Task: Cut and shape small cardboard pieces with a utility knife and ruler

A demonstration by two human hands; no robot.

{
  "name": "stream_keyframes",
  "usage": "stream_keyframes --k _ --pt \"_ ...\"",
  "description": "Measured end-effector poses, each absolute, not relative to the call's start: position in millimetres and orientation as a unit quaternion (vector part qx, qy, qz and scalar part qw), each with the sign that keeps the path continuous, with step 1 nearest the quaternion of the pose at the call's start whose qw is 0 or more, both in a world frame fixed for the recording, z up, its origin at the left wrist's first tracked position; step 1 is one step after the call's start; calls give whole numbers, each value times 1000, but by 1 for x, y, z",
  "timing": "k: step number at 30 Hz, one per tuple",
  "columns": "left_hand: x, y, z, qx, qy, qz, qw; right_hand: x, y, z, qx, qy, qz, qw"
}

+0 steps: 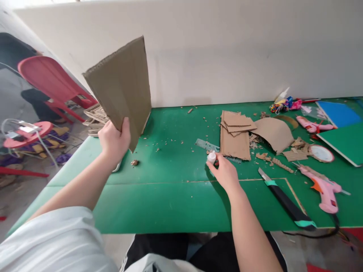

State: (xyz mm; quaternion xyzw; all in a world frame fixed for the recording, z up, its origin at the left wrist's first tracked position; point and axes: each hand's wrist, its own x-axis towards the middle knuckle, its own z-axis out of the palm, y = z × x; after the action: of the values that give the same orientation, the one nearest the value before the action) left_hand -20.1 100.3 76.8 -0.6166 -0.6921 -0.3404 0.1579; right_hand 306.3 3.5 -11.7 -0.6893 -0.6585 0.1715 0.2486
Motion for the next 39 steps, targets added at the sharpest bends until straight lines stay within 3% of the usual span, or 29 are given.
stream_keyframes --k 12,21,39 --pt "-16 78 49 -643 -732 -202 103 307 1 -10 -689 -651 189 256" --pt "-36 51 76 -630 -718 -237 177 306 2 -6 -697 -638 226 238" --pt "-23 22 21 -686 -670 -228 172 305 1 -5 -691 -636 242 243"
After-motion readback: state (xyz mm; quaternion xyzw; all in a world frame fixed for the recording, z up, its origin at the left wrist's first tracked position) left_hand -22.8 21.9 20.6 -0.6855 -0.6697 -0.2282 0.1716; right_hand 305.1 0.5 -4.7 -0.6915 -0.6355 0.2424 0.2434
